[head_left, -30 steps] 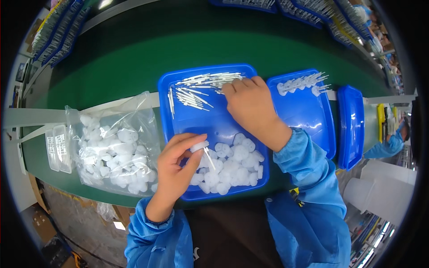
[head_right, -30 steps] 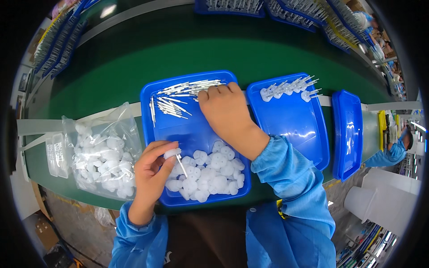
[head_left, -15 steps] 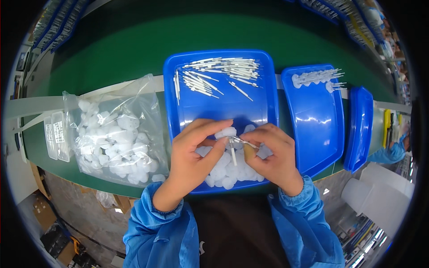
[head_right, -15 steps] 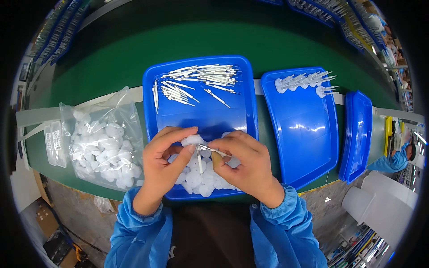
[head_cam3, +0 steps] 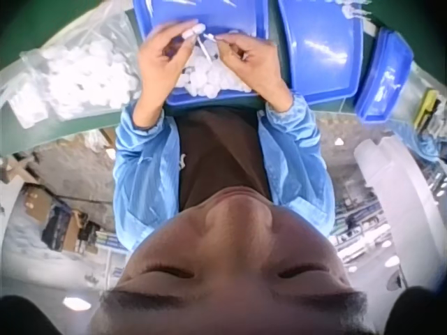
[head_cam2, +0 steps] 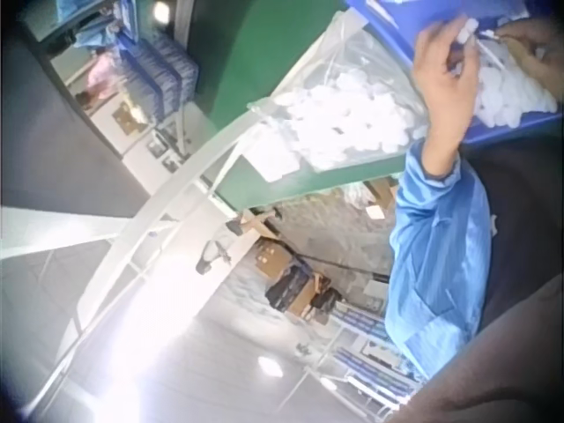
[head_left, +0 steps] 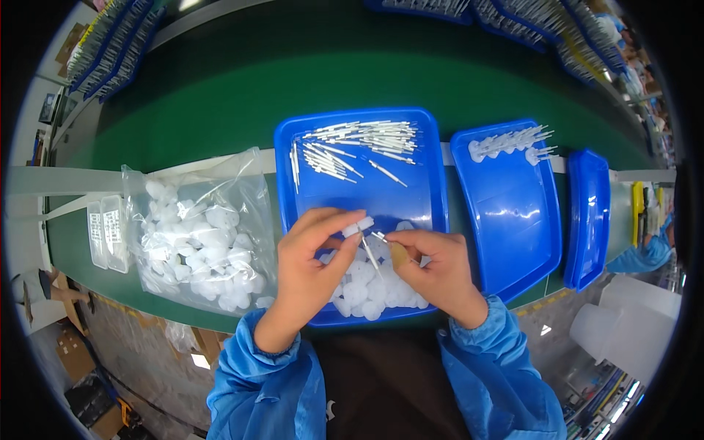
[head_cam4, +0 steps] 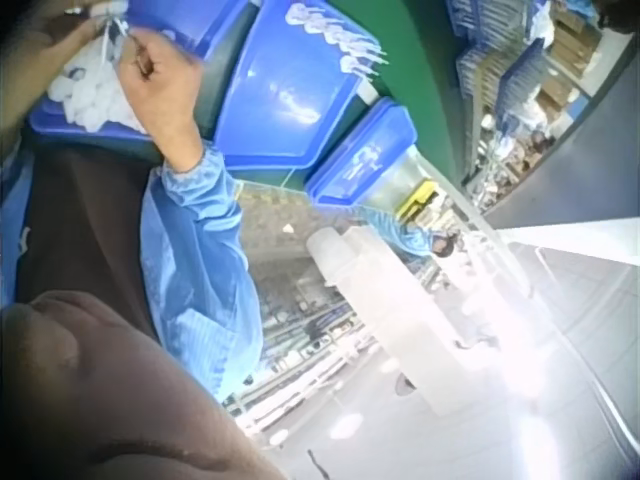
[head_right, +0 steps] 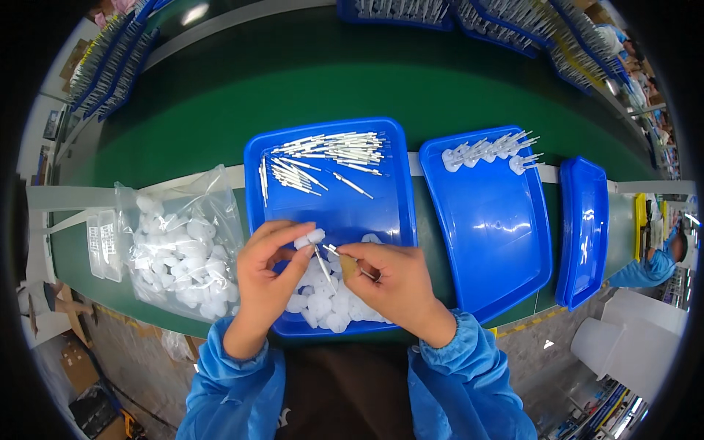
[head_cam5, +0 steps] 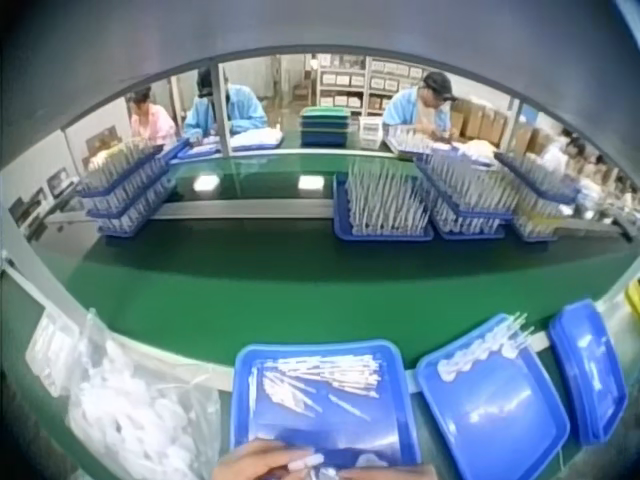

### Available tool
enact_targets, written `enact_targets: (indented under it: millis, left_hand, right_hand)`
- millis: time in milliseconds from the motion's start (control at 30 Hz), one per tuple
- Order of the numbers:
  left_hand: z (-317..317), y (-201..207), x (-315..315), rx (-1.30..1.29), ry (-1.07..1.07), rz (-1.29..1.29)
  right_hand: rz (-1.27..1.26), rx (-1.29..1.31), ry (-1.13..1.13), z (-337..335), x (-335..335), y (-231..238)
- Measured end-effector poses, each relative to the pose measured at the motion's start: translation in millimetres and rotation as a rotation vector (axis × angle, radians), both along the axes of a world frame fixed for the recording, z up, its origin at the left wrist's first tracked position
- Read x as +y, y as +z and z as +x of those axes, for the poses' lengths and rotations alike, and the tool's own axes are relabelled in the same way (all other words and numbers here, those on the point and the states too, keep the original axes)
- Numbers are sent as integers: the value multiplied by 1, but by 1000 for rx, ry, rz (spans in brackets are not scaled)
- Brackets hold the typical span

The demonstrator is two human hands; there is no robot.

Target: The person assembles cotton swabs by inserting thin white sticks into white cotton-like heads. They pick up a cotton head from a blue tray, insert a stick, and place the completed swab into a second blue tray. The process is repeated continuously throughout the clip.

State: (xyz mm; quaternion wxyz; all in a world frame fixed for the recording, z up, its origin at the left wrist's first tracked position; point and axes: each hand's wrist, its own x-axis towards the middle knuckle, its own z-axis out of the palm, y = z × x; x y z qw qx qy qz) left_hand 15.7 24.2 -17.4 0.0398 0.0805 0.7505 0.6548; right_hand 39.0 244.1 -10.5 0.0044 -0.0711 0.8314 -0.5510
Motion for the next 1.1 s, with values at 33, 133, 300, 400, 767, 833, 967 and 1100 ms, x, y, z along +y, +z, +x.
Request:
enact_targets:
  millis: [33,133,300,400,767,833,967,1100]
  left_hand:
    - [0,1,2,25,2,-22]
    - [-2,5,3,68,12,-71]
    - [0,12,4,172,22,-189]
    - [-2,13,5,306,-21,-315]
    - [4,10,-7,341,-67,-399]
    - [6,14,-9,352,-84,-442]
    - [12,8,-9,388,-53,-479]
    - [15,10,-9,317,-44,-486]
  right_hand:
    - [3,22,3,1,-1,-1]
    - [17,25,-27,-4,-8,3]
    - [126,41,-56,0,-4,11]
    - [74,48,-45,-1,-7,12]
    - [35,-201,53,-5,-4,1]
    - [132,17,45,-3,-7,-8]
    - [387,377,82,-2,-10,-13]
    - [388,405,91,-4,-12,-14]
